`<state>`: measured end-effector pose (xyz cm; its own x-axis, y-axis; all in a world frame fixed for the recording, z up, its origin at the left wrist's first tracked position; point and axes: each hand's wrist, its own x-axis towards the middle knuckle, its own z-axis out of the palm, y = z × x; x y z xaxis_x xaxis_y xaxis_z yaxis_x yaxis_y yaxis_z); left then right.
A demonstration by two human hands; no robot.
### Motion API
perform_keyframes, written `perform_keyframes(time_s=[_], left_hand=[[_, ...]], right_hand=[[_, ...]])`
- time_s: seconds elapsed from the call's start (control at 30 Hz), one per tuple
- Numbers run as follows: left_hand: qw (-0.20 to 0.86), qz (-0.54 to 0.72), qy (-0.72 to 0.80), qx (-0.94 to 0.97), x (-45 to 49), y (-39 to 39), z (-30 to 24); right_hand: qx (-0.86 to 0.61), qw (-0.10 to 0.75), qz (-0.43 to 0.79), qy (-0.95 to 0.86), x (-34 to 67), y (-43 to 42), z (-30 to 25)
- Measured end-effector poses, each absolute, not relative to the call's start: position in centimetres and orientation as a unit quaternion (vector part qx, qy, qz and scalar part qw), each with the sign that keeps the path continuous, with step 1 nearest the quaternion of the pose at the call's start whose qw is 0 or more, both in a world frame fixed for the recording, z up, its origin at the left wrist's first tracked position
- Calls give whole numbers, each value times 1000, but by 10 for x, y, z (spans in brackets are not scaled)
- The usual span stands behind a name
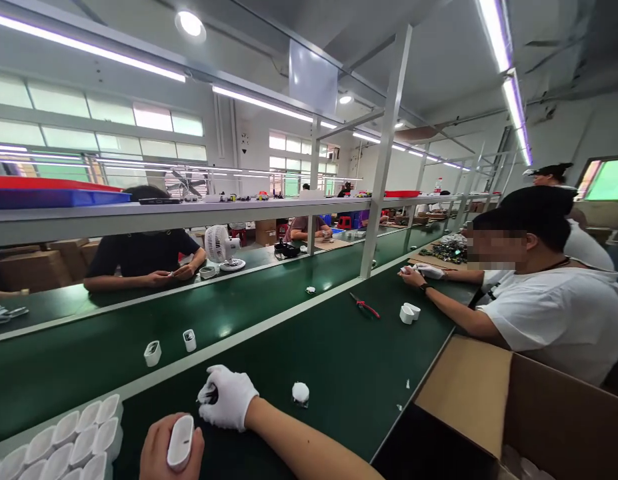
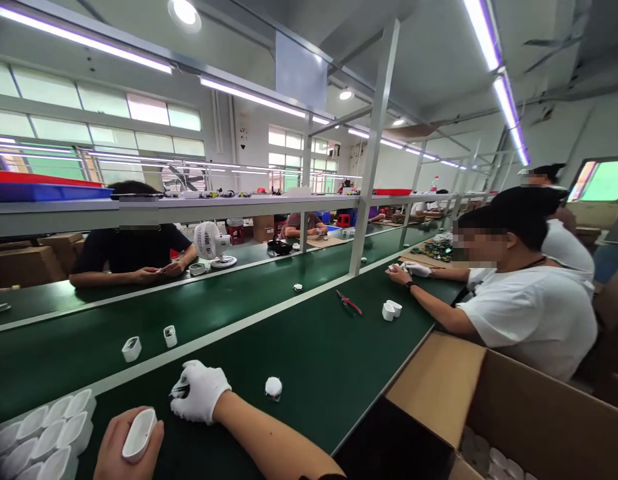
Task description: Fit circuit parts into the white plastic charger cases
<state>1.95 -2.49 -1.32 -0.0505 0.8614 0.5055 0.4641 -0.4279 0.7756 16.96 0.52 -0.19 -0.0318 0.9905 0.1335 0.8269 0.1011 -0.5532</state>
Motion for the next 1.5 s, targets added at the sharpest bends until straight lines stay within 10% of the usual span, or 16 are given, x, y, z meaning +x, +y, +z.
perform_keyframes(time_s=[0.7, 1.07, 1.27, 1.5], left_hand=[[223, 470, 524, 674, 8, -16, 0], [246, 440, 460, 731, 4, -10, 6], [275, 445, 413, 745, 7, -13, 3], [240, 457, 396, 759, 6, -15, -2]], right_hand=[[-649, 212, 188, -706, 197, -6, 1], [-610, 314, 199, -700, 195, -13, 11], [-473, 509, 133, -707, 186, -32, 21], [-361, 494, -4, -791, 184, -39, 17]])
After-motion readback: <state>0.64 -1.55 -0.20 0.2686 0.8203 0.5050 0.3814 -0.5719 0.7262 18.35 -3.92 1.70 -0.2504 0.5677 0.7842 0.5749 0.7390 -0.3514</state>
